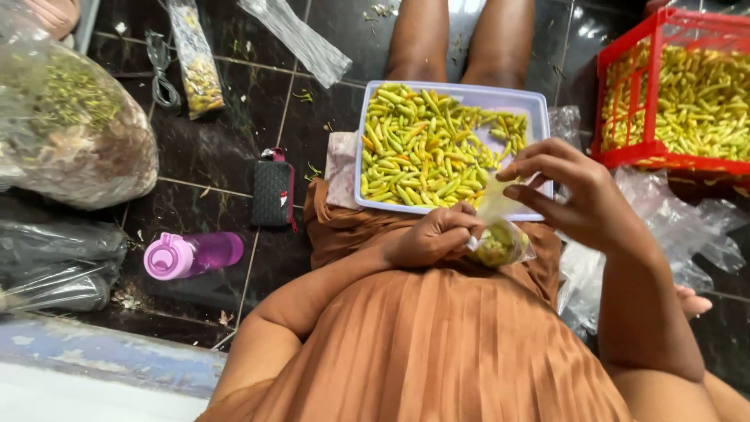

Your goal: The person sits on the floor and packs small green vegetables from a plastic tray into clear plastic bags. They repeatedly pick up vegetables, place them into bags, and set the filled bags aside.

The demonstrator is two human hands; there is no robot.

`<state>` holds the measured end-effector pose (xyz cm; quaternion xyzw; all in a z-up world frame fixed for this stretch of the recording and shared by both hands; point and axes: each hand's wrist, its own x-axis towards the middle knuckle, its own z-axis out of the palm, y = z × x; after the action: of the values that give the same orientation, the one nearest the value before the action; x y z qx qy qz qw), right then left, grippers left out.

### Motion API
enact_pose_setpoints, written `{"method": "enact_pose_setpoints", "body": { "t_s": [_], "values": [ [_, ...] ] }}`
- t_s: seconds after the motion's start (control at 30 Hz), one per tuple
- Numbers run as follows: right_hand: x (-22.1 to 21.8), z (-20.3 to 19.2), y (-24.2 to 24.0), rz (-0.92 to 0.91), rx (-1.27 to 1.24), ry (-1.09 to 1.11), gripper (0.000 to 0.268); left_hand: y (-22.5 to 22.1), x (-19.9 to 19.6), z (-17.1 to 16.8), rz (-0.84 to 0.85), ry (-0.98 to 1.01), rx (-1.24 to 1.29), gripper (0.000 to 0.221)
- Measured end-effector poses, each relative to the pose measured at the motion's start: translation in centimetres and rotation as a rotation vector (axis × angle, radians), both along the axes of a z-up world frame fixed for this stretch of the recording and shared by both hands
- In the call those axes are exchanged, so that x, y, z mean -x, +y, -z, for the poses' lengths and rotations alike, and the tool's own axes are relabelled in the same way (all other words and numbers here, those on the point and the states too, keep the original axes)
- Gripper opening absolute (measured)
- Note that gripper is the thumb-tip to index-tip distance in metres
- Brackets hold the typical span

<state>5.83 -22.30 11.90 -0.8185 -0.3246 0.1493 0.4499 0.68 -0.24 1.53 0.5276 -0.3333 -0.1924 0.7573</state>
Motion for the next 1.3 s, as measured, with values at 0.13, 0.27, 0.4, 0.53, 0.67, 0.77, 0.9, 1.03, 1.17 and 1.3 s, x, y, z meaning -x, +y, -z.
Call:
{"method": "enact_pose_setpoints", "body": {
  "t_s": [0.13,0.27,0.4,0.53,0.67,0.77,0.9,1.03,1.17,1.3],
  "values": [
    [2.1,-1.0,1.2,-0.209,0.152,-0.350,0.053,-1.1,0.7,3.3,0.024,0.091,0.052,0.022],
    [2.2,-0.9,1.9,-0.327,0.121,-0.286,0.047,0.0,0.2,1.1,0.061,0.126,0.034,0.029],
    [3.4,0.9,0.6,-0.256,0.137,-0.193,0.041,-0.1,0.5,1.5,0.046,0.149,0.068,0.029],
    [3.7,0.9,0.5,-0.102,0.009,-0.312,0.017,-0.9,-0.4,3.4,-0.117,0.078,-0.034,0.023],
    [5.4,-0.2,1.9,0.110,0.007,-0.262,0.005,-1.1,-0.7,0.8,-0.100,0.201,0.220,0.023],
    [6.3,0.9,2.8,0.193,-0.048,-0.197,0.007,-1.3,-0.9,1.6,-0.194,0.102,0.156,0.025],
    [6.9,1.2,3.4,0.275,-0.011,-0.295,0.006,-1.5,-0.8,1.6,-0.176,0.143,0.153,0.024],
    [7.6,1.5,3.1,0.262,0.025,-0.274,0.020,-1.4,-0.6,1.0,-0.169,0.130,0.160,0.024],
    [8.4,2.9,2.4,0.298,0.065,-0.257,0.044,-2.0,-0.3,2.1,-0.120,0.207,0.217,0.023],
    [8.9,4.2,1.2,0.278,0.107,-0.343,0.043,-1.9,-0.1,1.7,-0.059,0.301,0.202,0.024]
  ]
}}
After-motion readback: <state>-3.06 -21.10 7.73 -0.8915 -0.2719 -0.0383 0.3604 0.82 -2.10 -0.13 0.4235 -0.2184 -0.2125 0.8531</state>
